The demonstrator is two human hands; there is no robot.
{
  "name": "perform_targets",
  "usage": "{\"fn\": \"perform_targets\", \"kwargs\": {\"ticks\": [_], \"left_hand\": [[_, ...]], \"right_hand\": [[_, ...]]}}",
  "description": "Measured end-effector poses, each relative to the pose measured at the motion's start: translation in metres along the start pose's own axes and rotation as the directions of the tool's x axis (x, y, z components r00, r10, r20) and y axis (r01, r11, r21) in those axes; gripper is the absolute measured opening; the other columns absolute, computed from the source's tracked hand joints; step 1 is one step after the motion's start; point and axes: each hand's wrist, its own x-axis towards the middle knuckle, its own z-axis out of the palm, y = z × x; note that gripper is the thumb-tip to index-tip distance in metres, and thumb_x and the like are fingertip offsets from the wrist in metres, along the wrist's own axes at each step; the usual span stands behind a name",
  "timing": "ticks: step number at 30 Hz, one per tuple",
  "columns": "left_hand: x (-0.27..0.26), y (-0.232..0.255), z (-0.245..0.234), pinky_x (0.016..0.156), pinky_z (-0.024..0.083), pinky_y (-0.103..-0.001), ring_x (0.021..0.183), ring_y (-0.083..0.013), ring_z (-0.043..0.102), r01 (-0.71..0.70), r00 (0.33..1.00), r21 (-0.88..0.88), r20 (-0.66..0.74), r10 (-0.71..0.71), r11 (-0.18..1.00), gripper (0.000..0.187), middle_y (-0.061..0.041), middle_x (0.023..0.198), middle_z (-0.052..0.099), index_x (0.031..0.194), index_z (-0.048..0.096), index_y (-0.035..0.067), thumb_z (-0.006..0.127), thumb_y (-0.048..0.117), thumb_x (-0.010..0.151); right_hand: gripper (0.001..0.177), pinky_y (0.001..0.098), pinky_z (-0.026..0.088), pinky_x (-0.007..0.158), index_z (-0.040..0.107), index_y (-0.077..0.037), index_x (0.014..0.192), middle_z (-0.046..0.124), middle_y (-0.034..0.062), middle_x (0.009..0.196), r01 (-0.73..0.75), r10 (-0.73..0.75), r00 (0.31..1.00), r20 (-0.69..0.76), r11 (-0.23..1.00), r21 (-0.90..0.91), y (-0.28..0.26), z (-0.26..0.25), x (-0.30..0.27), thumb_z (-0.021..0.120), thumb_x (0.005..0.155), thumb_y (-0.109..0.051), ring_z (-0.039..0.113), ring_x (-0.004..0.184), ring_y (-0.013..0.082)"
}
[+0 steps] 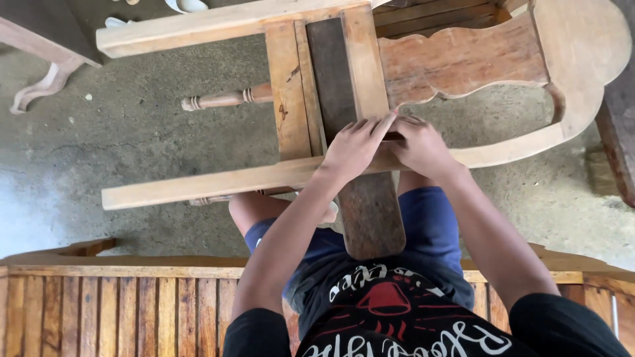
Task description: The person sits on a wooden bench and sands a wooden chair frame using a sanding block. They hold the chair leg with one hand and rub the sanding block along the wood with the other, focusing on the legs and crossbars.
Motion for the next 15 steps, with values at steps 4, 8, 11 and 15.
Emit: {"fn": "perform_targets", "kwargs": {"ticks": [4,8,11,15], "left_hand": [[0.014,-0.04,0.028,0.068,0.051,-0.033,0.09,-0.0223,0.062,-0.086,0.994,0.062,-0.063,0.09,0.994,0.007,-0.002,0.094,0.059,0.089,0.06,0.013,0.058,0.007,0.088],[0.033,-0.045,0.023,0.074,0.054,-0.03,0.093,-0.0217,0.065,-0.168,0.985,0.194,-0.008,0.173,0.967,0.007,-0.004,0.107,0.065,0.084,0.06,0.013,0.061,0.006,0.083],[0.039,-0.036,0.01,0.072,0.057,-0.026,0.091,-0.0199,0.067,-0.191,0.979,0.245,0.121,0.166,0.951,0.047,-0.004,0.106,0.066,0.119,0.059,0.013,0.06,0.008,0.073],[0.036,-0.033,0.019,0.088,0.054,-0.036,0.111,-0.0327,0.064,-0.248,0.956,0.209,0.213,0.203,0.946,0.033,-0.014,0.129,0.062,0.113,0.07,0.007,0.061,0.015,0.082]], "right_hand": [[0.049,0.0518,0.048,0.1,0.063,0.003,0.124,0.065,0.0219,0.128,-0.042,0.052,0.993,-0.108,0.995,0.089,-0.001,-0.05,-0.015,0.083,0.083,-0.015,0.061,0.12,0.043],[0.034,0.0457,0.054,0.089,0.068,-0.004,0.115,0.069,0.0142,0.12,-0.168,0.133,0.964,-0.23,0.976,-0.139,0.027,-0.024,-0.042,0.082,0.089,-0.021,0.068,0.105,0.0369],[0.028,0.0376,0.054,0.088,0.07,-0.011,0.112,0.071,0.0061,0.117,-0.145,0.088,0.963,-0.256,0.966,-0.214,0.021,-0.017,-0.036,0.08,0.092,-0.027,0.07,0.105,0.0291],[0.03,0.034,0.054,0.085,0.07,-0.012,0.112,0.072,0.0037,0.116,-0.163,0.082,0.956,-0.283,0.947,-0.277,0.02,-0.015,-0.034,0.079,0.092,-0.033,0.07,0.104,0.0247]]}}
